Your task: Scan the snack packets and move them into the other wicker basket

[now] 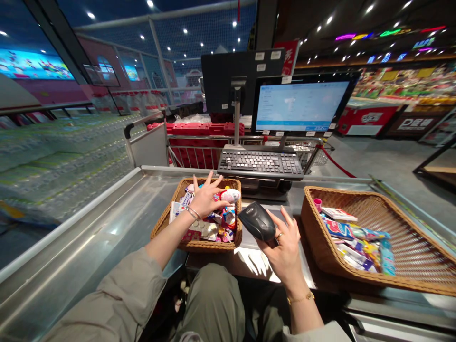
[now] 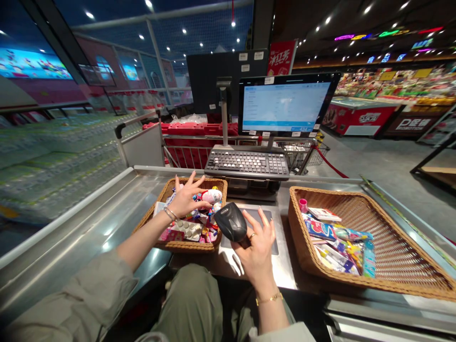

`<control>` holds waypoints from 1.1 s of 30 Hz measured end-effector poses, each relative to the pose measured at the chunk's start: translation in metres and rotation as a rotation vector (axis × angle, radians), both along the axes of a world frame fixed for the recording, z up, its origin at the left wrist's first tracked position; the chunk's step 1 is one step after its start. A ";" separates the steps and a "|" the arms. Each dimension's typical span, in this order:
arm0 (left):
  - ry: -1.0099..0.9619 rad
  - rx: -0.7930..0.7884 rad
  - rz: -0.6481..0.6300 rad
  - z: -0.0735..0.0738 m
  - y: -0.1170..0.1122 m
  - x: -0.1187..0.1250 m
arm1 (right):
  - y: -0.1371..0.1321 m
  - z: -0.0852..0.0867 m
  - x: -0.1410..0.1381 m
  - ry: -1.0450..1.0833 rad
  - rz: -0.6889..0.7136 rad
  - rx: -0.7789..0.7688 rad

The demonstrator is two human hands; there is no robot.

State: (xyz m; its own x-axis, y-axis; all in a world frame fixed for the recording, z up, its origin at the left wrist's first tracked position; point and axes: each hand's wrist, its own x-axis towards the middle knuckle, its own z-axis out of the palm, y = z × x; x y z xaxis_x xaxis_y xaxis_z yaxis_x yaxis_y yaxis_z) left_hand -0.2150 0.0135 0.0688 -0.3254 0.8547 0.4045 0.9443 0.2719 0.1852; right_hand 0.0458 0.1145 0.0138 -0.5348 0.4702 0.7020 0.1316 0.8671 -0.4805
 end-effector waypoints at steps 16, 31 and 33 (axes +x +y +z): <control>-0.028 -0.016 -0.041 0.010 0.019 0.017 | 0.012 -0.004 0.009 0.089 -0.086 -0.016; -0.092 -0.006 -0.123 0.012 0.060 0.048 | 0.030 -0.005 0.025 0.202 -0.255 -0.055; -0.105 -0.004 -0.128 0.013 0.064 0.053 | 0.033 -0.005 0.028 0.214 -0.274 -0.069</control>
